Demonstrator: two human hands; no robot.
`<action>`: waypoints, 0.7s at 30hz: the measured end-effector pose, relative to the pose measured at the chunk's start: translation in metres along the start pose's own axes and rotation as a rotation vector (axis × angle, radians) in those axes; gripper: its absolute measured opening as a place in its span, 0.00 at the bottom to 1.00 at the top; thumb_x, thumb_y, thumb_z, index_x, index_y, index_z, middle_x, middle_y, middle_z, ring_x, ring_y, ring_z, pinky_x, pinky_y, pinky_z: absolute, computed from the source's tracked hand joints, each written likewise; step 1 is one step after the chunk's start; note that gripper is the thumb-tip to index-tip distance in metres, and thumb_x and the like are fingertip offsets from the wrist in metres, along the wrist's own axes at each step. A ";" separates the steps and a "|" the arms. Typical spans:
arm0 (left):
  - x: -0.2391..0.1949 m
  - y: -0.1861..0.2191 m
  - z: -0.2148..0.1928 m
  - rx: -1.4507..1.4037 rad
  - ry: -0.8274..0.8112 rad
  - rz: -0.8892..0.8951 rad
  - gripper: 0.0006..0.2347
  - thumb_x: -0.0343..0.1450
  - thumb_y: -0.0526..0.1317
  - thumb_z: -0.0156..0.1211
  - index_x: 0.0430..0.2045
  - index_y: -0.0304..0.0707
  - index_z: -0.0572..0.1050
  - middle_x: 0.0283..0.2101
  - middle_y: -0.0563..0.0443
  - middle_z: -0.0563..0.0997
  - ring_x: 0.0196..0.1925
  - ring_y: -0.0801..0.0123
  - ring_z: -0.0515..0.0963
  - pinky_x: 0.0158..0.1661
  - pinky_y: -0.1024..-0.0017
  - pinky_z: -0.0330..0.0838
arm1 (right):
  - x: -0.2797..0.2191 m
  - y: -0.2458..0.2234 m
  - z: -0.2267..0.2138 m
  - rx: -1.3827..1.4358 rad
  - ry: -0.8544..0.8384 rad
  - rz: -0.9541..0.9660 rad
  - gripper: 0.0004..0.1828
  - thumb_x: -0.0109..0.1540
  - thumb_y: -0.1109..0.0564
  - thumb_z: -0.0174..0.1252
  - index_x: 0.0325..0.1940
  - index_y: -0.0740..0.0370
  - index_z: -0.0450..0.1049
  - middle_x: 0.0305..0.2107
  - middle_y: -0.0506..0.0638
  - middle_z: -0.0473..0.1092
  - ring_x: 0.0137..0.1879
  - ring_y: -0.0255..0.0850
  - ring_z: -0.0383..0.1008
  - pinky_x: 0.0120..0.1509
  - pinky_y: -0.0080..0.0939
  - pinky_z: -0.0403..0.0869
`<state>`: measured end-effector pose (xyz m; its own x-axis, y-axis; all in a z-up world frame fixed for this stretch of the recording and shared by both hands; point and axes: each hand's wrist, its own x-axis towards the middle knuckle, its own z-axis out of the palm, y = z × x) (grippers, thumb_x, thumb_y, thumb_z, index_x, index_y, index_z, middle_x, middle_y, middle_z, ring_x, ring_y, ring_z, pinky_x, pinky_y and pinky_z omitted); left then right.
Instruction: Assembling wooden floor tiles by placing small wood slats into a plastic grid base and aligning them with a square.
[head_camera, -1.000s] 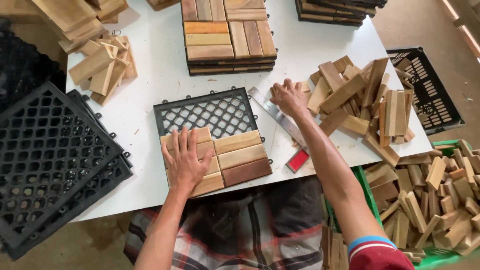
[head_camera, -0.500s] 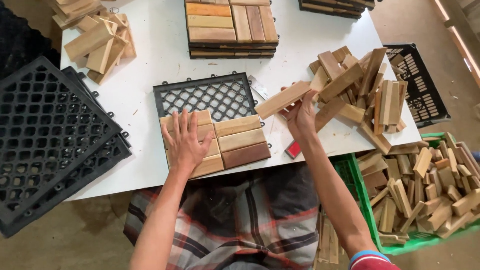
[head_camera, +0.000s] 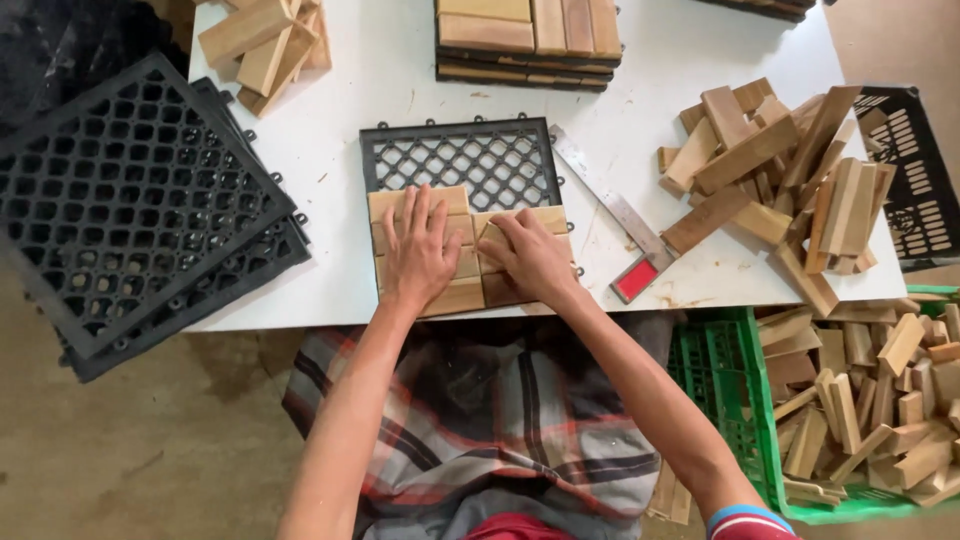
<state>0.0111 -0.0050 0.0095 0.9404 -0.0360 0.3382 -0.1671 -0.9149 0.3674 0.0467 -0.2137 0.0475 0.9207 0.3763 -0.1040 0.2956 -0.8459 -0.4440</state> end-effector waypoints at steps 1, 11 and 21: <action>-0.002 0.000 -0.002 0.002 -0.007 -0.009 0.23 0.77 0.55 0.42 0.61 0.41 0.70 0.71 0.36 0.63 0.76 0.48 0.57 0.68 0.41 0.46 | 0.003 0.007 0.011 0.004 -0.011 -0.002 0.24 0.67 0.31 0.54 0.63 0.37 0.69 0.47 0.46 0.67 0.49 0.53 0.77 0.52 0.55 0.77; 0.002 0.001 -0.006 0.024 -0.040 -0.016 0.20 0.78 0.50 0.38 0.61 0.43 0.69 0.71 0.37 0.64 0.76 0.48 0.58 0.68 0.42 0.48 | -0.031 0.044 -0.009 0.005 0.310 -0.245 0.25 0.64 0.47 0.62 0.65 0.46 0.70 0.52 0.44 0.67 0.58 0.44 0.70 0.67 0.47 0.65; 0.001 0.003 -0.011 0.041 -0.073 -0.019 0.19 0.78 0.48 0.38 0.61 0.44 0.69 0.71 0.37 0.64 0.76 0.48 0.57 0.68 0.41 0.48 | -0.057 0.056 0.001 -0.129 0.424 -0.268 0.35 0.57 0.43 0.71 0.66 0.51 0.72 0.49 0.47 0.63 0.55 0.44 0.63 0.67 0.46 0.57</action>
<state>0.0088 -0.0037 0.0204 0.9626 -0.0466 0.2669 -0.1386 -0.9312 0.3372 0.0106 -0.2819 0.0276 0.8227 0.4223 0.3805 0.5397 -0.7904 -0.2897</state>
